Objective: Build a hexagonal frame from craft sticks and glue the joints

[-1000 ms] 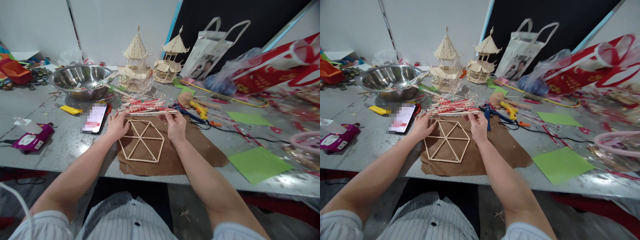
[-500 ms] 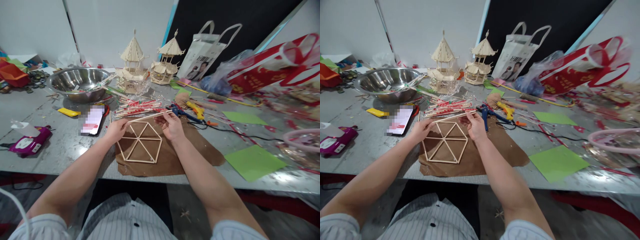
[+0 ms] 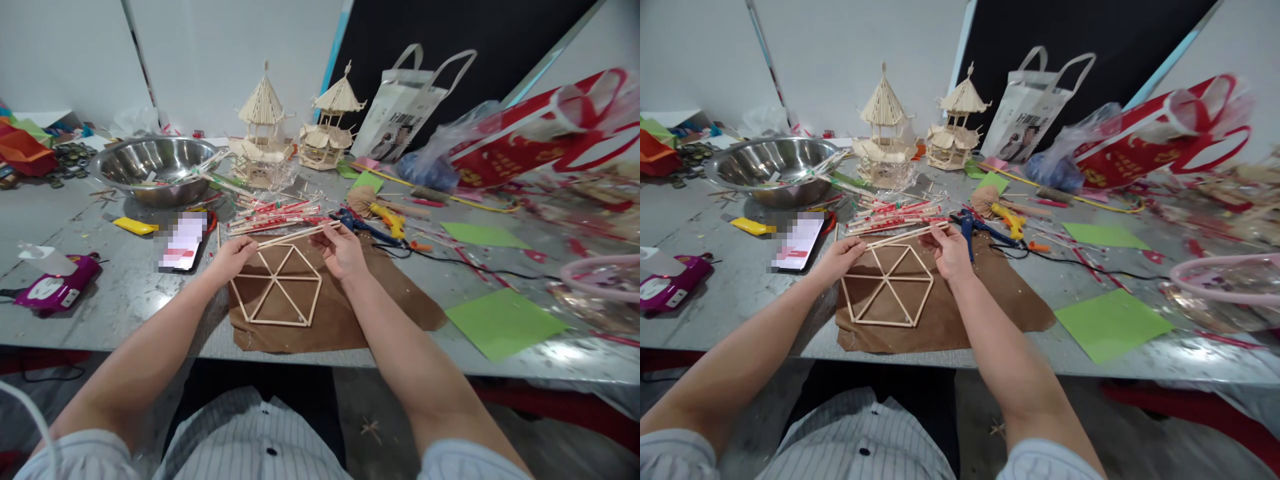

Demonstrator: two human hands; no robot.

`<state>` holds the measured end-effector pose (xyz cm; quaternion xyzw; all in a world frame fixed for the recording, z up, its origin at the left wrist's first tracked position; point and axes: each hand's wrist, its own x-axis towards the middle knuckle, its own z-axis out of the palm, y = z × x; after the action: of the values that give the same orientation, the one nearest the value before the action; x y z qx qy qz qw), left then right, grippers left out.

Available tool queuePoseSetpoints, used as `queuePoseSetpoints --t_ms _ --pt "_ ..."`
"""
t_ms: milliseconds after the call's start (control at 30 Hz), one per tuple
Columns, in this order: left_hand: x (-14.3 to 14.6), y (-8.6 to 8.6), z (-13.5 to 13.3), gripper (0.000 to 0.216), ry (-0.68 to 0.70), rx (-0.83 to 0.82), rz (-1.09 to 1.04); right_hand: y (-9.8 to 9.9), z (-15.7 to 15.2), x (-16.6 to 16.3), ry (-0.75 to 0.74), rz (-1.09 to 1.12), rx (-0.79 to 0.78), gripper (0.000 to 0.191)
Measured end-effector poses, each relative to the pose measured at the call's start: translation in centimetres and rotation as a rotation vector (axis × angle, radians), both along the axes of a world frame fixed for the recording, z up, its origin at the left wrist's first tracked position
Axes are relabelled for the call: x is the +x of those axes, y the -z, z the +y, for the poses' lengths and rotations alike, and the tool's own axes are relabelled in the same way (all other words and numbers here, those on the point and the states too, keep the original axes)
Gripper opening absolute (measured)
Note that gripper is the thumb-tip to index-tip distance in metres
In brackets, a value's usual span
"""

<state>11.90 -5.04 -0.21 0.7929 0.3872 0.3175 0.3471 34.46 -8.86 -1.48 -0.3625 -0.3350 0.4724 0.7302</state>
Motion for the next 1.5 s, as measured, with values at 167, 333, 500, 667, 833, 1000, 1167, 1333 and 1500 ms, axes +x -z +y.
queuePoseSetpoints --t_ms 167,333,500,667,833,1000,1167,1333,1500 --pt "0.0 0.0 0.0 0.027 -0.009 -0.012 -0.014 -0.1 0.0 0.1 0.013 0.04 -0.003 0.021" --pt "0.0 0.0 -0.1 0.026 0.004 -0.038 -0.053 -0.2 0.0 0.2 0.039 0.048 -0.018 0.021" --pt "-0.1 0.1 -0.2 0.03 0.034 -0.208 -0.203 -0.2 0.1 0.5 0.089 0.051 -0.021 0.02" --pt "-0.1 0.2 0.1 0.025 0.01 -0.346 -0.319 0.0 0.3 0.8 0.092 0.023 -0.019 0.021" --pt "0.1 0.3 0.1 0.027 -0.041 -0.369 -0.291 0.1 0.4 0.9 0.096 0.019 -0.027 0.021" --pt "0.0 0.7 0.6 0.028 -0.085 -0.233 -0.146 0.1 0.4 0.8 0.09 0.045 -0.049 0.021" --pt "-0.3 0.7 0.8 0.03 -0.096 -0.142 -0.089 0.2 0.3 0.9 0.064 0.016 -0.033 0.02" --pt "-0.1 0.3 0.2 0.028 -0.019 -0.133 -0.047 0.0 0.0 0.6 0.006 -0.009 -0.047 0.02" --pt "0.1 0.5 -0.4 0.028 0.068 -0.128 0.016 -0.1 -0.3 -0.1 -0.137 -0.037 -0.098 0.021"
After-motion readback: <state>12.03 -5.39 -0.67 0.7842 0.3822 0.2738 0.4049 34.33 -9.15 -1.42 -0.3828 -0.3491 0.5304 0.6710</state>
